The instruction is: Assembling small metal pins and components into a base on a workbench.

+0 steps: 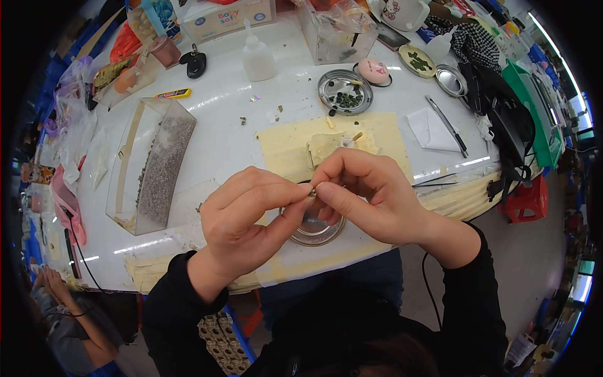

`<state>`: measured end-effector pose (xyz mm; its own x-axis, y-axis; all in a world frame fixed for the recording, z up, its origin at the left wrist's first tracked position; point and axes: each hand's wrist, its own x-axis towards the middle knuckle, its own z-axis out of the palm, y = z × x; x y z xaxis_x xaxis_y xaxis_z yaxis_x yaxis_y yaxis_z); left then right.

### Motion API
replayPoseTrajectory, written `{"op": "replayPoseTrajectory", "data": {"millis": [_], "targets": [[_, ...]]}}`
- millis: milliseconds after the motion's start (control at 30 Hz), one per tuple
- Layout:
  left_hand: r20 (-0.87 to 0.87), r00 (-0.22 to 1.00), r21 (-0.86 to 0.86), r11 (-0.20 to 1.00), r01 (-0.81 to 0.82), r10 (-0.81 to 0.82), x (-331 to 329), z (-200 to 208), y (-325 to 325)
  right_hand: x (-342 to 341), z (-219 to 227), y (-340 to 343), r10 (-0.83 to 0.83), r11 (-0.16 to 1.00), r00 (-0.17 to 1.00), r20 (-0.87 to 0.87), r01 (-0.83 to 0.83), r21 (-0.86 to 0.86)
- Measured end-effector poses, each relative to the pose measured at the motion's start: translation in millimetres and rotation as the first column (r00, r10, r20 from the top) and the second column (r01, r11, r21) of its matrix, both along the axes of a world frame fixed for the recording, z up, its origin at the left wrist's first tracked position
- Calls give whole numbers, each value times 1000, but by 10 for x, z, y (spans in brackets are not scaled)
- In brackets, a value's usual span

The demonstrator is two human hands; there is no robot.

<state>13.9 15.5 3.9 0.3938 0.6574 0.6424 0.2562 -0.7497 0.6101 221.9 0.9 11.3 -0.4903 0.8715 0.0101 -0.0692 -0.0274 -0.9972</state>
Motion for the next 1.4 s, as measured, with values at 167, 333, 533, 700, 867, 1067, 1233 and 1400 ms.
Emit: {"op": "replayPoseTrajectory", "data": {"millis": [167,333,533,700,867,1067,1233,1400], "targets": [[12,1000,9,1000,17,-17,-2,-10,10,9,-16,3,16,1000,1000,0,-16,3],[1,1000,6,1000,-7,7,6,11,-7,-22,-12,-14,-43,999,999,-22,43,18],[-8,999,6,999,-42,42,12,-4,-1,-22,-9,-20,-129,982,991,30,124,140],[-9,1000,2,1000,-29,29,12,-14,-3,-34,-34,-14,-153,976,987,52,143,162],[26,1000,-10,1000,-7,7,11,-22,4,-36,-46,-13,-150,979,988,40,143,146],[26,999,-25,999,29,-28,11,-13,6,-34,-32,-22,-108,991,994,11,106,83],[38,999,-52,998,22,-20,-5,-24,13,-9,0,-6,-75,993,997,33,72,89],[69,998,-86,996,15,-9,-3,-39,6,-2,-11,-4,-46,996,999,21,44,79]]}}
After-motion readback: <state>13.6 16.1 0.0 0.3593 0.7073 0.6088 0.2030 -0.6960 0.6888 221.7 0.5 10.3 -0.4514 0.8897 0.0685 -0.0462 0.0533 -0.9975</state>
